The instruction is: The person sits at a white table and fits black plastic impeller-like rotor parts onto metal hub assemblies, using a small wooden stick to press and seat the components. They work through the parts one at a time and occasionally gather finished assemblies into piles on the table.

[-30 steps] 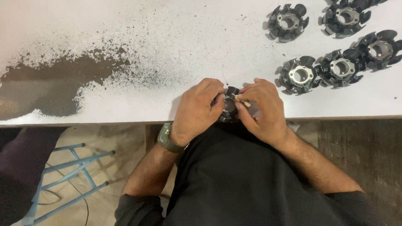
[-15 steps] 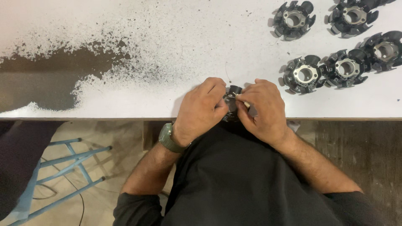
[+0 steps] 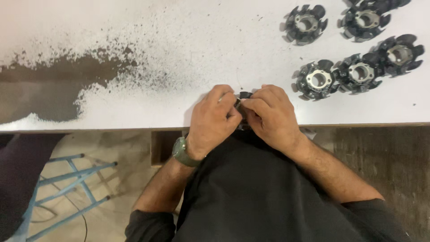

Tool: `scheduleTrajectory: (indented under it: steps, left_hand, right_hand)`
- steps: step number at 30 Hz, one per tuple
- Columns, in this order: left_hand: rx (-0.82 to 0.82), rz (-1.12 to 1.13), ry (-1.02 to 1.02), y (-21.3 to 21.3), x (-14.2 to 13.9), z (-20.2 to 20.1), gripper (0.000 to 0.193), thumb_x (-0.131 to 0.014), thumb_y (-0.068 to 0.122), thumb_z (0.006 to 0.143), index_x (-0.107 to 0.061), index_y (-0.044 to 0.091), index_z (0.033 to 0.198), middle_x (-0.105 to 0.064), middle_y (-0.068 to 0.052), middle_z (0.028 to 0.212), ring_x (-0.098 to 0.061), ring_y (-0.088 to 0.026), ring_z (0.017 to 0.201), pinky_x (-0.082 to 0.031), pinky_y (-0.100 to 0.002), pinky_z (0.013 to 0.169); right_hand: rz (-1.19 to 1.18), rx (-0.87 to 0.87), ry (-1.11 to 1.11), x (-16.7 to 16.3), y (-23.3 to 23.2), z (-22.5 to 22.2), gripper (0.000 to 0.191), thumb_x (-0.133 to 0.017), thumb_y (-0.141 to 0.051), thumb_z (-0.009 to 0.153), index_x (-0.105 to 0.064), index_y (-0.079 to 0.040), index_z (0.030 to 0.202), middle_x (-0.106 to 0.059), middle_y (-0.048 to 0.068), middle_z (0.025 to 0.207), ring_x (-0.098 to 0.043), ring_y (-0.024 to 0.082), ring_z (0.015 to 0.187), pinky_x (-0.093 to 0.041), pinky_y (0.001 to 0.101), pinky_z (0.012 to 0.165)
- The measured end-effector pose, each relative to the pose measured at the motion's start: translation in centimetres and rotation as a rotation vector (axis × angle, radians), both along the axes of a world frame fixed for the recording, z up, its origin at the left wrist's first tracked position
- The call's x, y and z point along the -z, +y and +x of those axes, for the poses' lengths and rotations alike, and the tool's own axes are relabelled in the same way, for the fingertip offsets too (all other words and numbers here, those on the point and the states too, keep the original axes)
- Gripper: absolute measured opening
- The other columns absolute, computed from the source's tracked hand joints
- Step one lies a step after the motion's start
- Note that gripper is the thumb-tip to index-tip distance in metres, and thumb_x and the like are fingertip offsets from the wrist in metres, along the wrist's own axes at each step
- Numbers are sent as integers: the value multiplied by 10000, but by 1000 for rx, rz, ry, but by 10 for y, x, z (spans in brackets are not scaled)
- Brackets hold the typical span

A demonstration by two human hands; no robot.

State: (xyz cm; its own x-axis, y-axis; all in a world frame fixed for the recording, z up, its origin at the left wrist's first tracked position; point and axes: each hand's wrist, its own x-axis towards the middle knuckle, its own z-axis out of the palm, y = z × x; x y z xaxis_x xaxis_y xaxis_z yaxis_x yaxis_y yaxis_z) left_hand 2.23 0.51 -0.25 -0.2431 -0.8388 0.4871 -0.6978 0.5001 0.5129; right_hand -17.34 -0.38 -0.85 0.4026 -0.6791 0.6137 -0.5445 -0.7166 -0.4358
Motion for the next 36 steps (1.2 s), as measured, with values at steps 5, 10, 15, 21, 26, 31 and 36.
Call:
scheduleTrajectory:
  steps: [5,10,15,21,26,31,36]
  left_hand:
    - [-8,-193,-69,6,-36,-1,649,-870,382,855,-553,3,1275,-538,-205,1365,-575,-393,1221,-518,-492,980]
    - [264,45,-312,-4,-53,-26,931,-900,446,650,-528,17,1387,-541,-249,1358,-562,-405,1186,-469,-517,914]
    - [297,318,-326,-39,-65,-34,891,-882,428,742,-496,60,1455,-536,-207,1330,-551,-346,1167,-521,-460,914]
    - [278,-38,-145,-133,-66,-109,912,-878,422,812,-432,38,1508,-502,-203,1359,-519,-344,1218,-532,-465,991]
    - [246,170,-319,-183,-44,-159,964,-872,445,782,-378,16,1490,-453,-221,1322,-507,-337,1180,-540,-459,879]
    - [204,147,-354,-187,-39,-173,1003,-924,407,694,-376,9,1435,-405,-296,1390,-540,-405,1112,-549,-481,853]
    - [248,253,-159,-190,-45,-187,983,-886,351,772,-320,27,1508,-562,-214,1309,-595,-353,1168,-537,-479,973]
  right_hand:
    - [-9,201,-138,-19,-16,-20,214,-787,-5,962,-647,-77,1107,-650,71,1009,-620,302,976,-508,513,1102]
    - [-3,321,73,-28,-26,-44,315,-812,-184,958,-657,-51,1196,-624,132,1188,-577,338,1195,-335,585,1200]
    - [44,498,217,-25,-4,-98,392,-859,-343,863,-672,-61,1061,-543,166,1328,-404,398,1417,-156,670,1216]
    - [87,500,266,-6,11,-111,375,-860,-362,838,-708,-72,1023,-476,186,1477,-271,407,1516,-87,682,1238]
    - [-83,579,215,-15,2,-147,383,-882,-371,913,-701,-54,1028,-388,212,1572,-211,421,1559,-69,699,1266]
    - [98,686,313,-13,-19,-186,488,-931,-398,736,-693,-14,922,-372,244,1554,-236,444,1510,-114,711,1195]
    - [96,607,255,-10,-26,-199,451,-937,-361,741,-687,-14,884,-379,218,1621,-304,416,1548,-222,654,1261]
